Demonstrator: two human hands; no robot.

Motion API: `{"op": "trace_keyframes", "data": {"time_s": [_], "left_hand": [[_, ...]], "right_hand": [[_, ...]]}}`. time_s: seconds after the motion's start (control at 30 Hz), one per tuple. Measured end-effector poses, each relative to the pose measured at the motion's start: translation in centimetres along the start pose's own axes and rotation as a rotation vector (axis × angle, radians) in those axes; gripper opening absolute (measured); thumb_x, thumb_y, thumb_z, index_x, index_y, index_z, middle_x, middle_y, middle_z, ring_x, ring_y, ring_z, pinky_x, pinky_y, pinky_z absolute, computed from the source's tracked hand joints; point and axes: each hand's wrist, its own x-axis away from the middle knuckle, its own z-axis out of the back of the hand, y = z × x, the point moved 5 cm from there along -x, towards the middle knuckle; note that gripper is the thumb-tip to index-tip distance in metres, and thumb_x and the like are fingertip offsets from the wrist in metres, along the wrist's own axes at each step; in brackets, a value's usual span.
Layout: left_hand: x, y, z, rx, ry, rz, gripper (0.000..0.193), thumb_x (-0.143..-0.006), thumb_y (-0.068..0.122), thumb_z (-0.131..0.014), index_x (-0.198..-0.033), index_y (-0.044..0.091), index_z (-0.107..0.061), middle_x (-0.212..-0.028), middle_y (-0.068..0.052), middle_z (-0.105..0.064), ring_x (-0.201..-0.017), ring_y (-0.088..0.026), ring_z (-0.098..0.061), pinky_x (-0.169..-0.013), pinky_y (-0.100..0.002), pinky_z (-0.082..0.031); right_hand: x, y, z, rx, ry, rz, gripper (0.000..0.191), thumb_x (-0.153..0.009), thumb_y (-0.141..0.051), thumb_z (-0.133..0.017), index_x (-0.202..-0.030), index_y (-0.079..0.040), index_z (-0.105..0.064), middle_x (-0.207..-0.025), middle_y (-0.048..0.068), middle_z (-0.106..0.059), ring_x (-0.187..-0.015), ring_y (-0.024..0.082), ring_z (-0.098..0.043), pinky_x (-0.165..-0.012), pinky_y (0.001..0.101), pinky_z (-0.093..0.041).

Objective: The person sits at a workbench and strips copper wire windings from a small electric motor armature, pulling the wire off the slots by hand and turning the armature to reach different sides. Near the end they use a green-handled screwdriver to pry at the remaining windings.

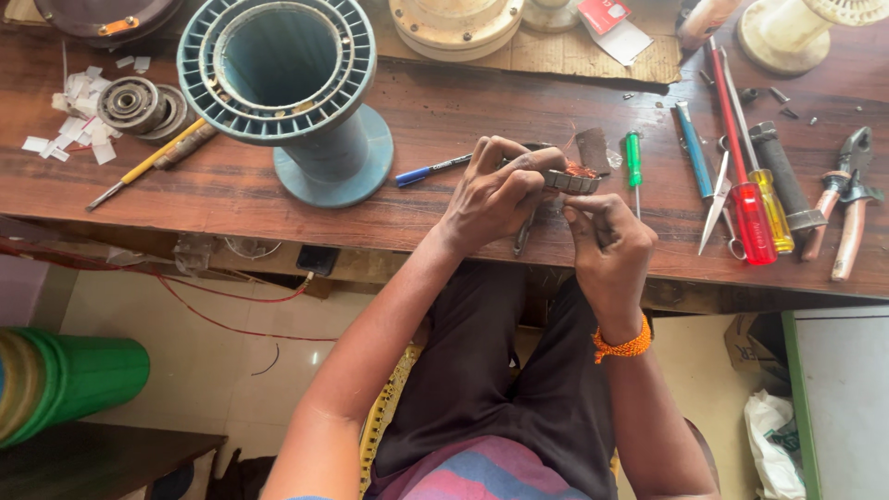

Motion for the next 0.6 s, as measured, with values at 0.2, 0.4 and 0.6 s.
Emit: {"op": "trace_keyframes", "data": {"time_s": [0.2,0.4,0.6], "left_hand": [[0.4,1.1,0.3,-0.176,-0.032,-0.143,0.034,-0.087,0.02,-0.081,-0.116,0.032,-0.069,-0.129,0.001,-0.054,-0.118,-0.024,-0.054,-0.097,-0.041,-0.048],[0.3,1.5,0.8,-0.181,0.014,-0.183,0.02,-0.091,0.017,-0.081,-0.105,0.025,-0.07,-0.129,0.006,-0.055,-0.12,-0.022,-0.058,-0.096,-0.039,-0.051],[0.4,1.3,0.7,-0.075,0.065,-0.114,0.019,-0.091,0.009,-0.08,-0.092,0.008,-0.062,-0.129,-0.005,-0.051,-0.117,-0.025,-0.059,-0.095,-0.043,-0.052]], "right_hand": [[1.1,1.5,-1.2,-0.004,0.086,0.024,0.009,-0.099,0.002,-0.075,-0.099,0.001,-0.066,-0.072,-0.008,-0.05,-0.066,-0.002,-0.039,-0.057,0.0202,-0.03],[2.2,1.3,-1.1,-0.019,0.11,-0.018,0.007,-0.099,-0.003,-0.075,-0.099,0.0,-0.069,-0.07,-0.008,-0.048,-0.064,0.0,-0.038,-0.057,0.0211,-0.028],[0.1,-2.0,1.3,0.187,-0.041,0.156,0.008,-0.096,-0.005,-0.079,-0.099,-0.004,-0.072,-0.077,0.0,-0.058,-0.064,0.006,-0.046,-0.059,0.0251,-0.035]]}}
